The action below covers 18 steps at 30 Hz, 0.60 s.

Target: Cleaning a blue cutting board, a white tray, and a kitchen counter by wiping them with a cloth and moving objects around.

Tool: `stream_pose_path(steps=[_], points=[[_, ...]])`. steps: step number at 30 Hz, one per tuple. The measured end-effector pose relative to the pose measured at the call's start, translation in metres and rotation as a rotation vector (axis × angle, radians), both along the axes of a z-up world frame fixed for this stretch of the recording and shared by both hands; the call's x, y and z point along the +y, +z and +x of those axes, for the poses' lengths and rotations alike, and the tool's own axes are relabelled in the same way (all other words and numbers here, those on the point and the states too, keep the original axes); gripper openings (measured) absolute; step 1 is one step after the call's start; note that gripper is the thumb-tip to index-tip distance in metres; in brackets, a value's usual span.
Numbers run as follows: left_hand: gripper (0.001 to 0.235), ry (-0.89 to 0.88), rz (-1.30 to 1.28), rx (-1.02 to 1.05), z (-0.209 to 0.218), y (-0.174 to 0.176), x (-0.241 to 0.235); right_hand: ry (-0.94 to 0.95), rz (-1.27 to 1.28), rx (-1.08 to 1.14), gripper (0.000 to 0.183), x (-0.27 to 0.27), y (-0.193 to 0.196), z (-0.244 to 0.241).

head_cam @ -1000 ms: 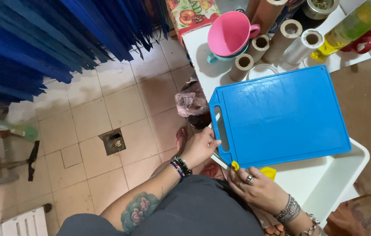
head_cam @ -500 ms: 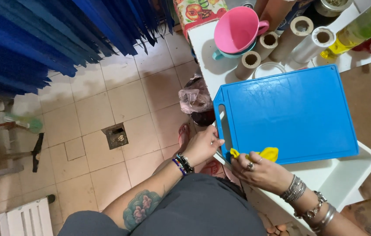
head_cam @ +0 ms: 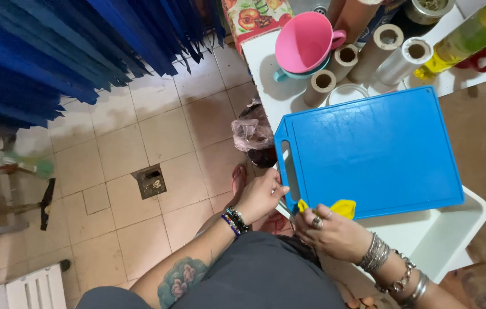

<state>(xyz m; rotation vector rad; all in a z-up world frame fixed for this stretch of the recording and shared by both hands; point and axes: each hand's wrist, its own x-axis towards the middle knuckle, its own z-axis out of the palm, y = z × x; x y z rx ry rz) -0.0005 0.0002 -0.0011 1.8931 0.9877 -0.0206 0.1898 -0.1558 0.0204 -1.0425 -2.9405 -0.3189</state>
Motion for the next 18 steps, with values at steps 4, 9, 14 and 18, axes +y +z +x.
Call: stream_pose_path(steps=[4, 9, 14, 18], points=[[0.026, -0.004, -0.008, -0.003, 0.001, 0.004, 0.002, 0.102, -0.033, -0.048, 0.032, -0.009, -0.006, 0.002], [0.04, 0.028, -0.076, -0.008, 0.001, 0.004, 0.001, -0.162, 0.116, -0.101, 0.033, 0.015, 0.007, -0.006], [0.032, 0.155, -0.223, -0.215, 0.009, 0.052, -0.01, -0.528, 0.132, 0.366, 0.021, -0.012, 0.057, -0.018], [0.025, 0.254, -0.595, -0.642, 0.015, 0.031, -0.02, -0.978, 0.072, 0.983, 0.025, -0.073, 0.045, -0.011]])
